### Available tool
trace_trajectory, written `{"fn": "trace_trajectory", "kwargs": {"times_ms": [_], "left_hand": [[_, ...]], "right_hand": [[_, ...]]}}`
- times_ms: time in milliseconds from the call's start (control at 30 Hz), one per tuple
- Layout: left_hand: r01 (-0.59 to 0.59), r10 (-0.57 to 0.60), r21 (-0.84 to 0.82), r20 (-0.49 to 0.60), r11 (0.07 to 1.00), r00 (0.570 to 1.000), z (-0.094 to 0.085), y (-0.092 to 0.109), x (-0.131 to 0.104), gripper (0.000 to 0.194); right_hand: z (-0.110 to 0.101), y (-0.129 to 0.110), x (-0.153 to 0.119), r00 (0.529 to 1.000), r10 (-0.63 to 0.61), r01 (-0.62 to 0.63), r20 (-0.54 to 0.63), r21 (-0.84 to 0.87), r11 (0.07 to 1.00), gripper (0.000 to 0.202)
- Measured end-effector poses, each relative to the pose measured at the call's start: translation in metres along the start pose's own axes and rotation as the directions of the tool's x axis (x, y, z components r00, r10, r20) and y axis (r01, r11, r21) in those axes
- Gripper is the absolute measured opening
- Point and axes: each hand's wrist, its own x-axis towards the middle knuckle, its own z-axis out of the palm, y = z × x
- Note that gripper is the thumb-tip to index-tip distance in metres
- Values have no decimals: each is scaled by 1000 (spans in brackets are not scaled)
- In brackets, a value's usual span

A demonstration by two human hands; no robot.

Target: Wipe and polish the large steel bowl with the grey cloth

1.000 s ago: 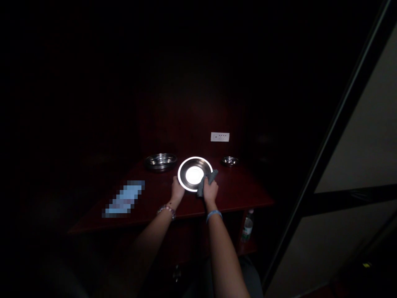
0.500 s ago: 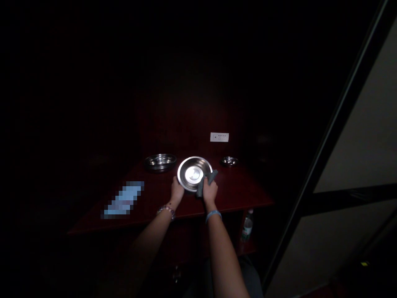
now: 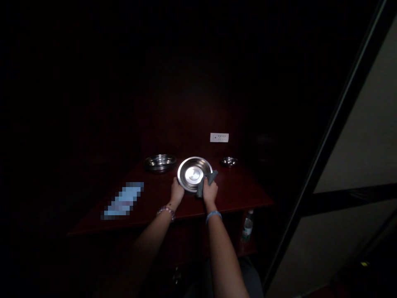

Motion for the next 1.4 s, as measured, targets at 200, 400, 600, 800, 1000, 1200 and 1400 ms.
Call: {"fn": "trace_trajectory", "kwargs": {"times_ms": [200,400,600,800,1000,1200,1400], "left_hand": [[-20,19,-21,-25,1000,1000,0,-2,0,22],[-16,15,-64,-13,998,1000,0,0,-1,18],[-8,6,-77,-25,997,1000,1,-2,1,18],[-17,16,-39,-26,999,1000,1,-1,0,18],[-21,20,-27,-34,999,999,-1,-2,0,15],[-25,24,-58,-30,998,999,1,-7,3,15],[-2,1,-70,-10,998,1000,1,-6,4,13]], "right_hand": [[-1,-2,-1,1000,-6,6,2,-10,1000,34],[0,0,1,1000,-9,9,-1,-3,1000,33],[-1,-1,0,1000,0,0,-5,0,1000,35],[-2,-3,-2,1000,8,-9,14,23,1000,33],[-1,-2,-1,1000,16,-16,10,10,1000,33],[1,1,2,1000,2,-2,7,-2,1000,34],[1,2,2,1000,-9,9,2,-17,1000,34]]}}
